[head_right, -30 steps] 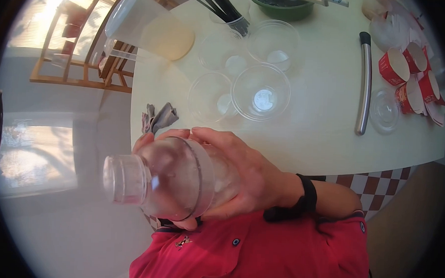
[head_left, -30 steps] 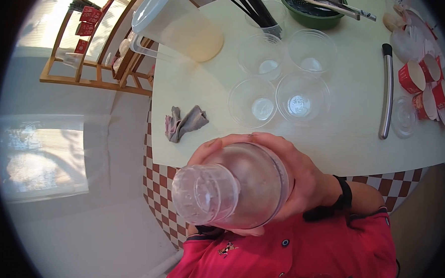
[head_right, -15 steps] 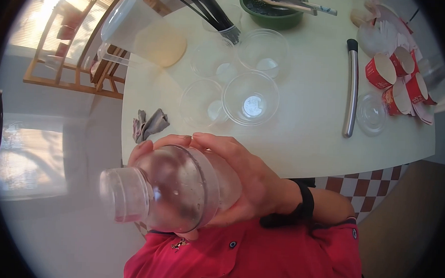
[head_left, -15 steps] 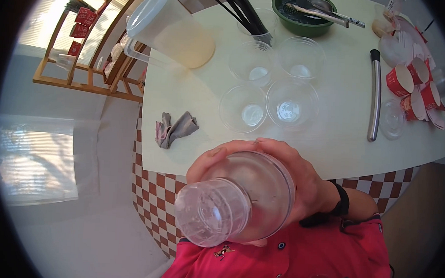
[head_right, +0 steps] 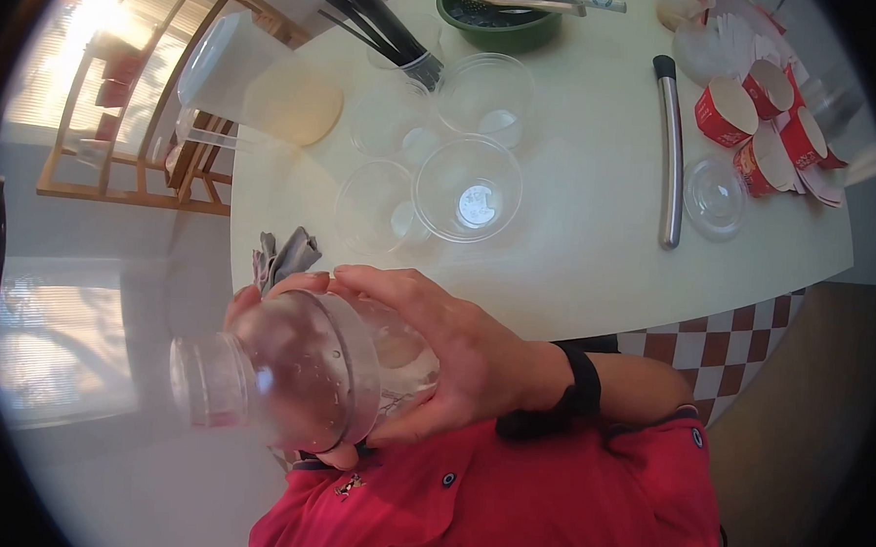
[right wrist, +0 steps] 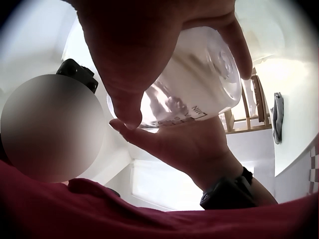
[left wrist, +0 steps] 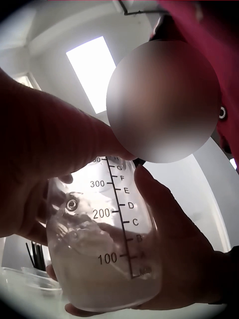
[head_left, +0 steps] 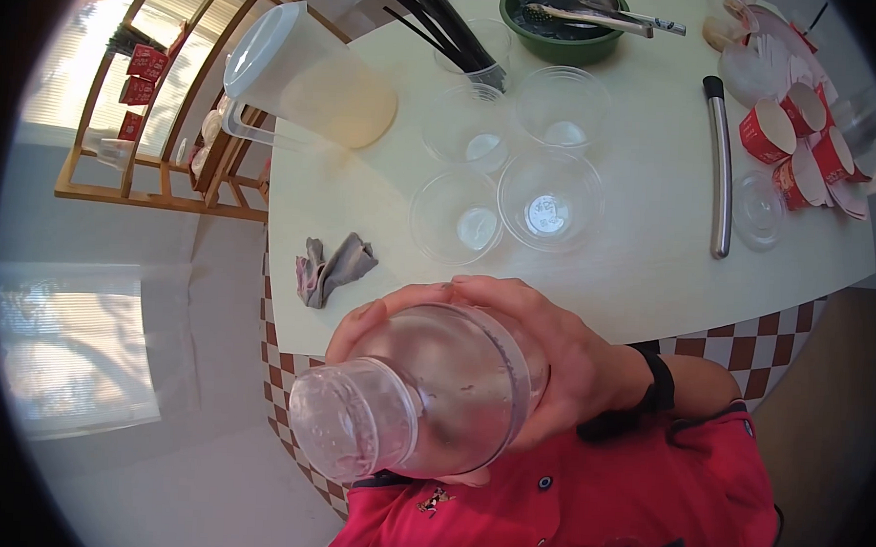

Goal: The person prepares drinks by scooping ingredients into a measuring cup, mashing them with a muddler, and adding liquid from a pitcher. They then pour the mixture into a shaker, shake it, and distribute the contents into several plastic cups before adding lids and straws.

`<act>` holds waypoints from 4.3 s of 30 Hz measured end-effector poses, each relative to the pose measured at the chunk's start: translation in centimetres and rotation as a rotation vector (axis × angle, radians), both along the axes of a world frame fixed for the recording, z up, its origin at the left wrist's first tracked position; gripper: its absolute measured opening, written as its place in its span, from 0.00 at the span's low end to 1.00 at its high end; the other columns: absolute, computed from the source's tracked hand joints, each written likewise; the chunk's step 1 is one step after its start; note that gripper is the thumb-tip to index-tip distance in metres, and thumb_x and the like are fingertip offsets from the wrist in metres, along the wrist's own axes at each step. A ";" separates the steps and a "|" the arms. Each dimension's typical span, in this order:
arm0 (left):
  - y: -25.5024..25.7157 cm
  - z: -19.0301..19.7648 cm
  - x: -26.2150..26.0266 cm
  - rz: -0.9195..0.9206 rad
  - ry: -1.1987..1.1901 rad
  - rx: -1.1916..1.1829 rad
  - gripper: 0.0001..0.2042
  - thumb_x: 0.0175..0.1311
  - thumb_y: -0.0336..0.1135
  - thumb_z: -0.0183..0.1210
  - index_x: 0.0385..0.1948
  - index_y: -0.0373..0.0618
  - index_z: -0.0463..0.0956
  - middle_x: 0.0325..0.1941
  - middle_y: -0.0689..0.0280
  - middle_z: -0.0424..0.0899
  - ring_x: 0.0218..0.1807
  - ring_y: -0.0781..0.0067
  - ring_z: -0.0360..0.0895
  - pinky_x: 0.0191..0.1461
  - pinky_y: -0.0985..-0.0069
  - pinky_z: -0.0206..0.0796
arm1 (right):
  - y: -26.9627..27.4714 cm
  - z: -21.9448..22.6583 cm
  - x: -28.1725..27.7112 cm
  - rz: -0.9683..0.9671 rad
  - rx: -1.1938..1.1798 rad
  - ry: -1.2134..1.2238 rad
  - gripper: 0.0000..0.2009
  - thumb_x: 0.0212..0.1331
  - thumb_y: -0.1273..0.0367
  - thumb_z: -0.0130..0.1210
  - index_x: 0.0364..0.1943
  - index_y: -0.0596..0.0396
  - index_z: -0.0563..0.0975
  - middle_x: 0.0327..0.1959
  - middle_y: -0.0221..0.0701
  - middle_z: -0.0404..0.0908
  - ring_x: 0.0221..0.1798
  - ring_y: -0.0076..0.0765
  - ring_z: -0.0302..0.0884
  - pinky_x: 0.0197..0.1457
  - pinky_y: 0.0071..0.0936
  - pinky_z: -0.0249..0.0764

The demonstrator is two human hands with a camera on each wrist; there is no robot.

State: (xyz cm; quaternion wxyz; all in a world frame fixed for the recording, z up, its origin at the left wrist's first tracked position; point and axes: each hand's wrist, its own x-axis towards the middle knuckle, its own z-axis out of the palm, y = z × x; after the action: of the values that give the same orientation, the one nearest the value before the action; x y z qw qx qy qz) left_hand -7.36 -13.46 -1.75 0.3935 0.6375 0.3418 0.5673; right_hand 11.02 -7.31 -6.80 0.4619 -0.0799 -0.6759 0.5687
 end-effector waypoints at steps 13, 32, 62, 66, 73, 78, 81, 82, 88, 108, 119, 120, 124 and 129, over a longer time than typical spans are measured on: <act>-1.0 -2.9 -0.7 0.068 -0.090 0.107 0.76 0.15 0.58 0.87 0.73 0.39 0.45 0.65 0.38 0.67 0.61 0.45 0.74 0.63 0.54 0.69 | -0.8 -0.2 -0.7 0.060 -0.020 -0.047 0.55 0.39 0.59 0.80 0.72 0.60 0.56 0.67 0.44 0.67 0.69 0.46 0.68 0.69 0.37 0.68; -1.0 -3.8 -1.4 0.000 -0.197 -0.169 0.67 0.25 0.40 0.88 0.73 0.42 0.48 0.68 0.49 0.66 0.67 0.54 0.70 0.67 0.57 0.66 | -0.6 -2.1 -0.5 0.066 -0.106 -0.127 0.56 0.40 0.58 0.80 0.73 0.60 0.55 0.70 0.45 0.65 0.70 0.47 0.67 0.71 0.38 0.66; 0.4 -3.2 -2.6 0.178 -0.022 0.106 0.71 0.22 0.63 0.84 0.71 0.35 0.48 0.61 0.35 0.71 0.56 0.45 0.78 0.58 0.59 0.73 | 1.4 -0.6 -2.3 0.069 0.036 -0.081 0.54 0.41 0.59 0.78 0.73 0.58 0.55 0.69 0.42 0.64 0.68 0.48 0.68 0.68 0.39 0.69; 0.9 -3.6 -1.3 0.180 -0.071 0.062 0.72 0.22 0.62 0.84 0.72 0.35 0.47 0.61 0.37 0.71 0.59 0.45 0.75 0.62 0.58 0.70 | 0.9 -1.0 -1.1 0.016 -0.019 -0.119 0.54 0.41 0.59 0.78 0.73 0.58 0.55 0.68 0.42 0.65 0.68 0.48 0.68 0.68 0.38 0.69; 0.8 -3.3 -0.9 0.187 0.013 0.081 0.71 0.23 0.62 0.84 0.73 0.40 0.47 0.59 0.42 0.74 0.60 0.48 0.74 0.63 0.59 0.68 | 0.6 -1.0 -0.5 -0.013 0.013 -0.052 0.53 0.44 0.57 0.76 0.74 0.56 0.55 0.67 0.43 0.65 0.68 0.48 0.68 0.69 0.37 0.68; 0.7 -3.4 0.3 0.329 -0.120 -0.067 0.66 0.29 0.60 0.82 0.72 0.40 0.50 0.59 0.43 0.74 0.59 0.51 0.76 0.63 0.60 0.69 | 0.8 -0.9 -1.4 0.002 -0.060 -0.041 0.53 0.44 0.58 0.77 0.73 0.56 0.55 0.67 0.43 0.65 0.68 0.47 0.69 0.69 0.37 0.69; 0.9 -1.2 1.1 0.447 -0.163 -0.054 0.64 0.32 0.58 0.82 0.72 0.39 0.50 0.60 0.45 0.74 0.60 0.52 0.75 0.64 0.59 0.68 | 0.9 0.1 -1.4 0.008 -0.017 -0.066 0.53 0.44 0.57 0.76 0.73 0.56 0.55 0.67 0.42 0.65 0.68 0.47 0.69 0.68 0.37 0.69; 0.7 -1.2 0.8 0.391 -0.143 -0.014 0.63 0.32 0.57 0.82 0.72 0.39 0.50 0.60 0.45 0.74 0.61 0.52 0.74 0.65 0.59 0.67 | 1.1 0.4 -1.4 0.013 0.013 -0.079 0.53 0.45 0.57 0.76 0.73 0.57 0.55 0.68 0.42 0.65 0.68 0.46 0.69 0.68 0.38 0.69; 0.3 -2.0 1.3 0.390 -0.186 -0.223 0.69 0.25 0.62 0.83 0.72 0.39 0.48 0.62 0.45 0.72 0.62 0.54 0.73 0.66 0.59 0.66 | 0.5 -0.7 -1.2 0.027 -0.104 -0.089 0.54 0.42 0.59 0.77 0.73 0.56 0.55 0.69 0.41 0.65 0.70 0.46 0.68 0.69 0.37 0.68; 0.3 -2.4 0.8 0.266 -0.239 -0.170 0.67 0.24 0.55 0.85 0.71 0.41 0.49 0.61 0.44 0.73 0.62 0.50 0.74 0.66 0.58 0.67 | 0.4 -0.9 -0.7 0.016 -0.043 -0.054 0.53 0.44 0.60 0.77 0.73 0.56 0.55 0.70 0.43 0.63 0.69 0.47 0.68 0.70 0.39 0.68; 0.4 -2.7 0.3 0.195 -0.307 -0.209 0.65 0.26 0.42 0.86 0.71 0.41 0.48 0.67 0.47 0.68 0.67 0.49 0.70 0.68 0.54 0.65 | 0.6 -1.5 -0.9 0.053 -0.105 -0.082 0.53 0.45 0.58 0.76 0.74 0.55 0.53 0.71 0.42 0.63 0.71 0.46 0.66 0.72 0.38 0.65; 0.4 -2.7 0.6 0.190 -0.320 -0.191 0.65 0.26 0.42 0.86 0.71 0.41 0.48 0.67 0.47 0.68 0.67 0.49 0.69 0.68 0.54 0.65 | 0.6 -1.5 -0.7 0.059 -0.113 -0.087 0.53 0.45 0.58 0.76 0.74 0.55 0.53 0.71 0.42 0.63 0.71 0.46 0.65 0.72 0.38 0.65; 0.6 -2.2 0.7 0.224 -0.326 -0.275 0.65 0.25 0.42 0.86 0.71 0.42 0.49 0.67 0.46 0.68 0.67 0.49 0.69 0.68 0.54 0.65 | 0.8 -1.6 -0.8 0.043 -0.113 -0.066 0.53 0.45 0.58 0.76 0.74 0.55 0.53 0.71 0.42 0.63 0.71 0.46 0.66 0.72 0.38 0.65; 0.6 -2.6 0.5 0.191 -0.303 -0.231 0.65 0.24 0.42 0.87 0.71 0.42 0.49 0.67 0.47 0.68 0.67 0.50 0.69 0.68 0.54 0.65 | 1.0 -1.4 -0.6 0.065 -0.119 -0.065 0.54 0.45 0.58 0.77 0.74 0.55 0.54 0.71 0.42 0.63 0.72 0.46 0.65 0.72 0.38 0.65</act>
State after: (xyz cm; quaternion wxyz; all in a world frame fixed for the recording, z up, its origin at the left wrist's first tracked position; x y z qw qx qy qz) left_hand -6.85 -12.85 -4.33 0.4553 0.4602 0.4005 0.6484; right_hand 10.43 -6.34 -8.20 0.4154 -0.1038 -0.6577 0.6197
